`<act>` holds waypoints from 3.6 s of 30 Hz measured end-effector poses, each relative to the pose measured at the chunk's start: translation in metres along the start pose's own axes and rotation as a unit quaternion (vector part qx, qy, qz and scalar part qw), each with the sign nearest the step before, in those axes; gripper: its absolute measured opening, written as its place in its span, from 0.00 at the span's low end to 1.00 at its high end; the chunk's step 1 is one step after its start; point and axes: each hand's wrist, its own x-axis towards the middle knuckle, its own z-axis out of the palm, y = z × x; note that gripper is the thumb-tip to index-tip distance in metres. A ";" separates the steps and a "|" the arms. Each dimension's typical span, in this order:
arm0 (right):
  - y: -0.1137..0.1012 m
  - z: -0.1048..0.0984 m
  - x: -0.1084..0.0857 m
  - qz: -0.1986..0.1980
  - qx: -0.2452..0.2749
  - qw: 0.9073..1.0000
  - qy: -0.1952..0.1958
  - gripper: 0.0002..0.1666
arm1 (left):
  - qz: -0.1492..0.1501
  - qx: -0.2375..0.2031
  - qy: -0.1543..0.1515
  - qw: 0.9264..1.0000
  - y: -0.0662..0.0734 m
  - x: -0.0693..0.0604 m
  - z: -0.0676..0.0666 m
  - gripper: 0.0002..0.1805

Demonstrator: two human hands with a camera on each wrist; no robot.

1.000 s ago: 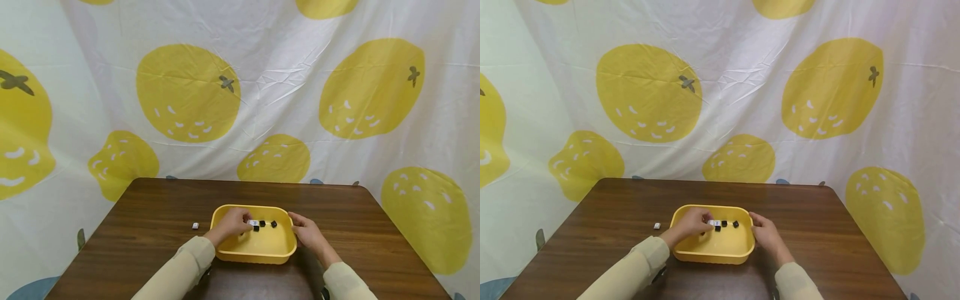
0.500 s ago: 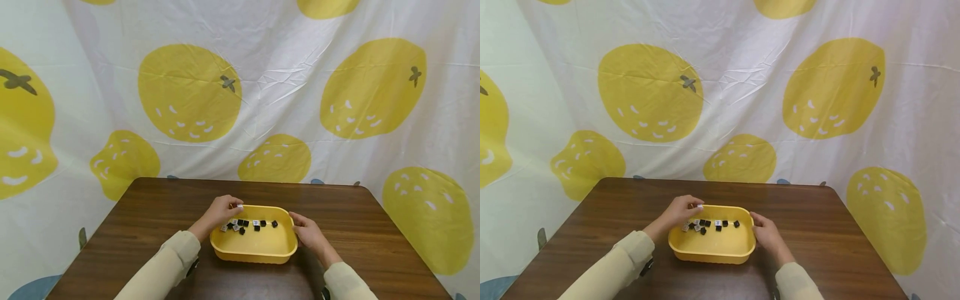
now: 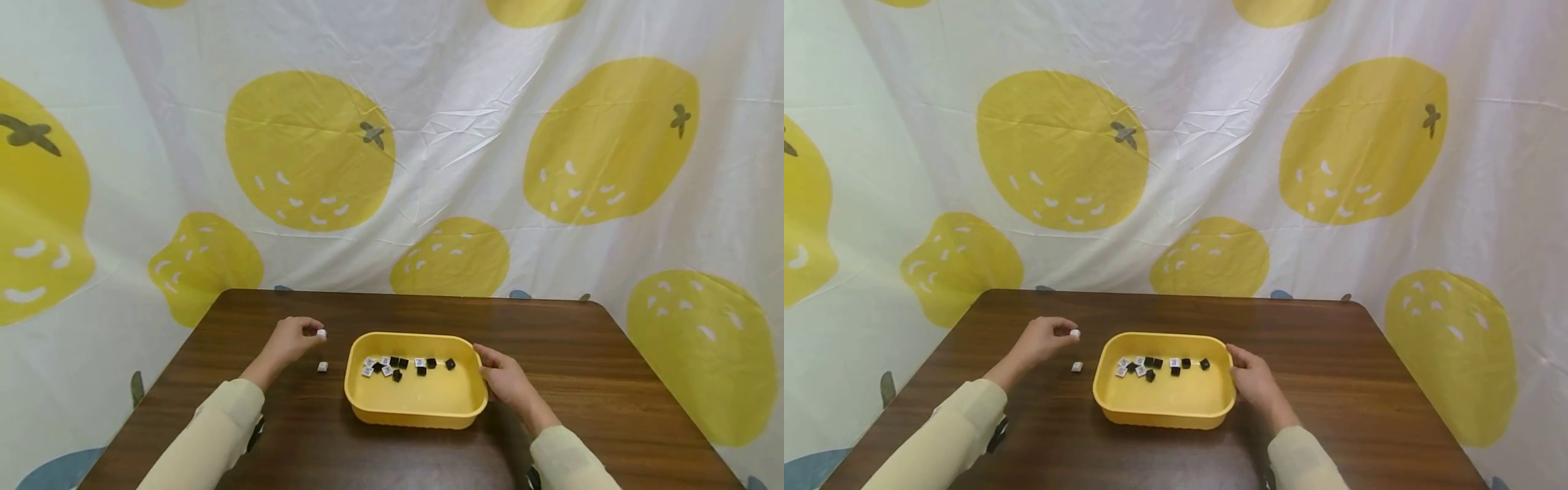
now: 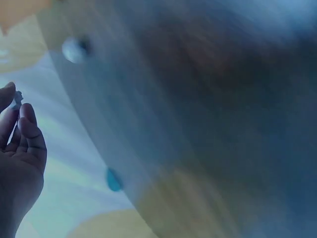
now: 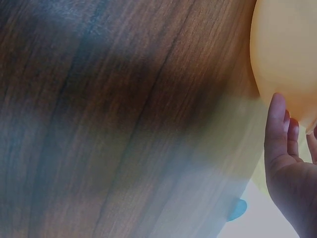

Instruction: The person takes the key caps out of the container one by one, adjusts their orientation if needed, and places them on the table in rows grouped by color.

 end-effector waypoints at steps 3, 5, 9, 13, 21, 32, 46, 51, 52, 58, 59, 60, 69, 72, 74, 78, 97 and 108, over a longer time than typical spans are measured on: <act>0.000 -0.001 -0.001 0.000 -0.005 1.000 -0.002 0.30 | -0.001 0.018 -0.008 1.000 -0.016 -0.008 -0.004 0.11; 0.000 -0.001 -0.001 -0.002 -0.008 1.000 -0.003 0.30 | 0.007 0.028 -0.020 0.999 -0.025 -0.012 -0.005 0.10; 0.000 -0.001 -0.002 -0.004 -0.005 1.000 -0.001 0.30 | 0.020 0.037 -0.041 0.998 -0.036 -0.019 -0.005 0.07; -0.001 -0.001 -0.002 -0.007 -0.002 1.000 -0.003 0.30 | 0.023 0.035 -0.051 0.998 -0.041 -0.023 -0.002 0.06; -0.003 0.000 -0.004 -0.007 -0.005 1.000 -0.007 0.30 | 0.016 0.017 -0.061 0.998 -0.046 -0.026 0.008 0.05; -0.002 -0.001 -0.003 -0.001 -0.011 1.000 -0.007 0.30 | 0.003 0.023 -0.062 0.998 -0.044 -0.024 0.012 0.06; -0.002 0.000 -0.003 0.008 -0.011 1.000 -0.004 0.31 | -0.006 0.035 -0.075 0.997 -0.039 -0.023 0.013 0.07; -0.002 0.000 -0.003 0.007 -0.010 1.000 -0.007 0.31 | -0.005 0.034 -0.074 0.997 -0.039 -0.024 0.012 0.08; -0.002 0.000 -0.002 0.007 -0.010 1.000 -0.007 0.30 | -0.004 0.035 -0.074 0.997 -0.039 -0.024 0.012 0.08; 0.000 0.000 -0.002 0.006 -0.007 1.000 -0.007 0.30 | 0.008 0.031 -0.071 0.997 -0.040 -0.024 0.014 0.10; 0.000 0.000 -0.002 0.006 -0.005 1.000 -0.007 0.30 | 0.010 0.030 -0.070 0.997 -0.040 -0.024 0.014 0.10; 0.000 0.000 -0.003 0.005 -0.004 1.000 -0.006 0.30 | 0.012 0.029 -0.070 0.997 -0.040 -0.024 0.015 0.10; 0.001 0.000 -0.002 0.002 -0.001 1.000 -0.004 0.30 | 0.011 0.026 -0.068 0.997 -0.043 -0.025 0.014 0.10; 0.000 0.000 -0.002 0.000 -0.005 1.000 -0.005 0.30 | 0.004 0.022 -0.068 0.997 -0.042 -0.025 0.012 0.11; -0.001 0.000 -0.003 -0.003 -0.006 1.000 -0.006 0.30 | -0.002 0.016 -0.067 0.998 -0.041 -0.026 0.010 0.11; -0.002 -0.001 -0.002 -0.011 -0.012 1.000 -0.005 0.29 | -0.004 0.007 -0.057 0.998 -0.035 -0.023 0.005 0.13; 0.001 -0.004 -0.002 -0.003 -0.016 1.000 -0.003 0.29 | 0.041 -0.082 -0.071 0.993 0.060 0.014 0.031 0.16; 0.001 -0.005 -0.001 -0.001 -0.010 1.000 -0.003 0.29 | 0.105 -0.057 -0.151 0.981 0.109 0.027 0.076 0.16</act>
